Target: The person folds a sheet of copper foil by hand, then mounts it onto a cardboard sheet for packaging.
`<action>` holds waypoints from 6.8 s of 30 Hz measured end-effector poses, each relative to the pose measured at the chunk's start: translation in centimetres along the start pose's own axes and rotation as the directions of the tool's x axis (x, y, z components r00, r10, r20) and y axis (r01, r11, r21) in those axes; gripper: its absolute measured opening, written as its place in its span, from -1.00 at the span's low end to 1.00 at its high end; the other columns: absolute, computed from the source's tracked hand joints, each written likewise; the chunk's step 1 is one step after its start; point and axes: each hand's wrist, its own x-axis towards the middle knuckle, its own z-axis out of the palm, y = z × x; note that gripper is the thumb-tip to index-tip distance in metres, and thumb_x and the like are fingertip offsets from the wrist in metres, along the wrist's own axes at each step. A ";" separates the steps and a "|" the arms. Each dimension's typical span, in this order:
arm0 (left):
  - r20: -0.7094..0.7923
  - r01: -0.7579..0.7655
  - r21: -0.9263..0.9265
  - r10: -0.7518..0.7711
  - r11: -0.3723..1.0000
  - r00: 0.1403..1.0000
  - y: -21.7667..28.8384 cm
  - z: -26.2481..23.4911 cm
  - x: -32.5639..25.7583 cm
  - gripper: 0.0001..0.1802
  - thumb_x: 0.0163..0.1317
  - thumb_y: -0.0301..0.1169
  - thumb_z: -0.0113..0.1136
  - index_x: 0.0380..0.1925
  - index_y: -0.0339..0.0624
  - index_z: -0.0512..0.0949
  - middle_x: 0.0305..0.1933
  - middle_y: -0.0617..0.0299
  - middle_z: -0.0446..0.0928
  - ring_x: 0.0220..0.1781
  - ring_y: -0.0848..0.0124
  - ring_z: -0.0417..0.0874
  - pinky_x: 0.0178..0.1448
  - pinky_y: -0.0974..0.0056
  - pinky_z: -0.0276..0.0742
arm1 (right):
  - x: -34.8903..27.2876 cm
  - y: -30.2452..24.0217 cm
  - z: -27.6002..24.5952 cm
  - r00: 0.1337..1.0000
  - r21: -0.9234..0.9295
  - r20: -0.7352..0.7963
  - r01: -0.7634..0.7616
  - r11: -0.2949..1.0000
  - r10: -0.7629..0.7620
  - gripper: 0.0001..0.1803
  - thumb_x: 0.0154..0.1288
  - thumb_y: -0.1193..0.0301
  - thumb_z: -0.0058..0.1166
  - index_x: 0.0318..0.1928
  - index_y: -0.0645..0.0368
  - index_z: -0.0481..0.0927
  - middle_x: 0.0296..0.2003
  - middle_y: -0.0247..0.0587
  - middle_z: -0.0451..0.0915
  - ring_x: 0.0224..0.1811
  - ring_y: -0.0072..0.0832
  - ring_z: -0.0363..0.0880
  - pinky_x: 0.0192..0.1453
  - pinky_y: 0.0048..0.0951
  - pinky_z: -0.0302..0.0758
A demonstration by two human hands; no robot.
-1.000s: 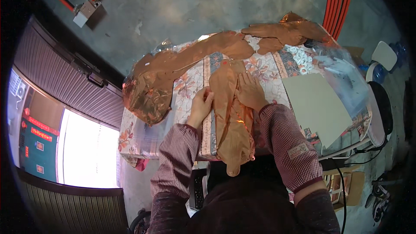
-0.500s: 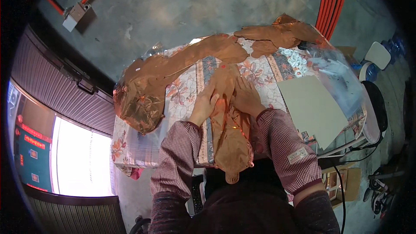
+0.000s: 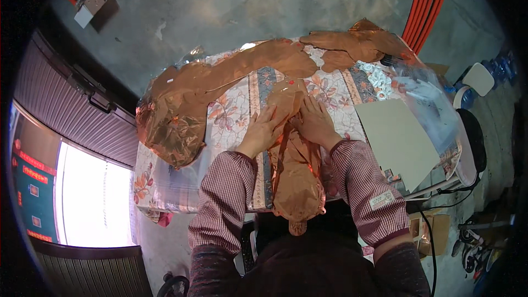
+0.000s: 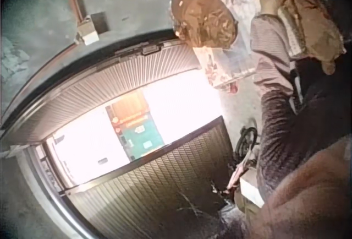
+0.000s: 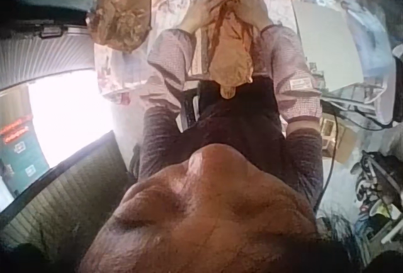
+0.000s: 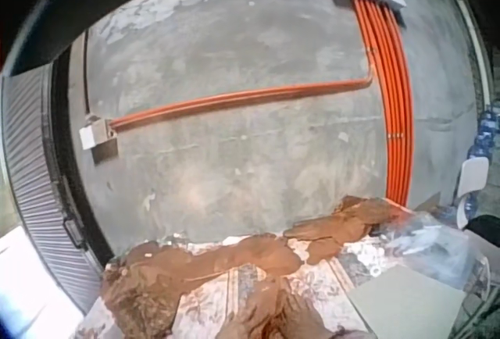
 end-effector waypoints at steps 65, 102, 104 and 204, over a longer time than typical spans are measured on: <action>0.029 -0.038 0.051 0.036 0.998 0.999 0.8 -0.3 0.0 -0.29 0.15 0.12 0.16 0.31 0.26 0.32 0.49 0.00 -0.02 0.52 -0.02 -0.07 0.47 -0.15 -0.14 | 8.6 1.8 0.7 0.919 -0.031 0.039 0.393 0.919 -0.392 -0.48 0.48 0.16 -0.35 0.34 0.07 0.25 0.39 -0.05 0.15 0.45 -0.12 0.03 0.45 -0.12 -0.02; -0.255 0.494 -0.091 -0.499 0.865 0.828 15.3 -3.8 -12.9 -0.84 0.11 -0.58 0.12 -0.33 -0.25 0.35 -0.36 -0.04 0.46 -0.40 -0.05 0.55 -0.44 0.00 0.45 | 8.7 1.7 1.4 0.944 -0.108 0.136 0.314 0.943 -0.299 -0.37 0.47 -0.03 -0.50 0.42 -0.05 0.12 0.46 -0.19 -0.03 0.52 -0.31 -0.18 0.54 -0.25 -0.28; -0.241 0.471 -0.094 -0.479 0.877 0.844 15.3 -3.9 -13.2 -0.82 0.07 -0.60 0.11 -0.33 -0.25 0.34 -0.33 0.00 0.44 -0.39 -0.02 0.55 -0.45 0.00 0.44 | 8.9 1.6 1.4 0.943 -0.087 0.144 0.314 0.945 -0.300 -0.37 0.47 -0.03 -0.50 0.42 -0.05 0.11 0.46 -0.19 -0.03 0.52 -0.31 -0.18 0.54 -0.25 -0.29; 0.019 -0.195 -0.075 0.197 0.978 0.980 1.7 -3.0 -2.7 -0.24 0.11 0.06 0.22 0.28 0.00 0.32 0.42 -0.07 0.12 0.47 -0.06 0.07 0.47 0.01 0.03 | 9.8 3.2 0.5 0.935 0.361 -0.136 0.354 0.863 -0.326 -0.44 0.43 0.09 -0.26 0.31 0.11 0.29 0.35 -0.02 0.21 0.43 -0.16 0.09 0.46 -0.12 -0.02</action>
